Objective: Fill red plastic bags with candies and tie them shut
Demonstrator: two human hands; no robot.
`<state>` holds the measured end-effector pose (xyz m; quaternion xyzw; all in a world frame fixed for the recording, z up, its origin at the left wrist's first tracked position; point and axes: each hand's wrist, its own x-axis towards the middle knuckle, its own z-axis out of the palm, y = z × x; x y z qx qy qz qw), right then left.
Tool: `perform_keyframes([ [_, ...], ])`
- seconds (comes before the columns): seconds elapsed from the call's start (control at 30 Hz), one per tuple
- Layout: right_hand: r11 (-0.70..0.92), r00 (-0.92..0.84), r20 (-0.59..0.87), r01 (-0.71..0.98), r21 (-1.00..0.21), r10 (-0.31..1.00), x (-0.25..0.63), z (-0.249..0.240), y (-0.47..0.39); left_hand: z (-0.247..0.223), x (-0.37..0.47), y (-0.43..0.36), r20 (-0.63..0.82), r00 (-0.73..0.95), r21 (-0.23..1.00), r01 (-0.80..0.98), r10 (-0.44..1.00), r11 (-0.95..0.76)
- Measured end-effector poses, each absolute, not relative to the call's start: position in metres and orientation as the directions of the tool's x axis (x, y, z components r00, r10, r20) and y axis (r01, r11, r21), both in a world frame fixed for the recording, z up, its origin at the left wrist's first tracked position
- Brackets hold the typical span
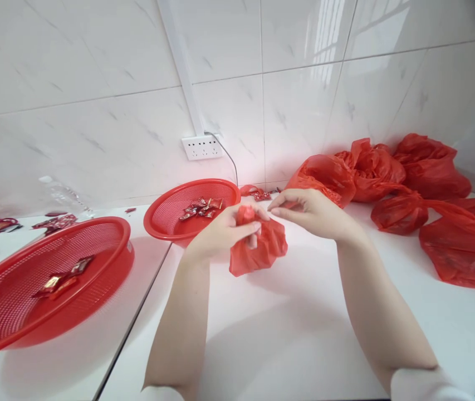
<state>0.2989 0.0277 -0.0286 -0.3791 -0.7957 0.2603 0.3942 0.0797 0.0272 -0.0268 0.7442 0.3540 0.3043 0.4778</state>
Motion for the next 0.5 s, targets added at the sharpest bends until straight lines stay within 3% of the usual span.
perform_keyframes([
  [0.13, 0.536, -0.293, 0.450, 0.433, -0.724, 0.844, 0.296, -0.034, 0.034, -0.025, 0.074, 0.021, 0.416, 0.470, 0.512, 0.587, 0.779, -0.628],
  [0.23, 0.531, -0.312, 0.435, 0.383, -0.756, 0.844, 0.290, -0.035, 0.034, -0.032, 0.079, 0.026, 0.661, 0.418, 0.285, 0.629, 0.624, -0.723],
  [0.33, 0.535, -0.312, 0.460, 0.223, -0.815, 0.831, 0.285, -0.036, 0.036, -0.036, 0.086, 0.030, 0.791, 0.358, 0.237, 0.568, 0.496, -0.788],
  [0.43, 0.499, -0.344, 0.457, 0.038, -0.866, 0.820, 0.281, -0.039, 0.040, -0.037, 0.090, 0.030, 0.798, 0.331, 0.280, 0.537, 0.504, -0.796],
  [0.5, 0.467, -0.321, 0.440, 0.006, -0.884, 0.838, 0.280, -0.041, 0.043, -0.036, 0.089, 0.030, 0.782, 0.349, 0.291, 0.528, 0.516, -0.798],
])
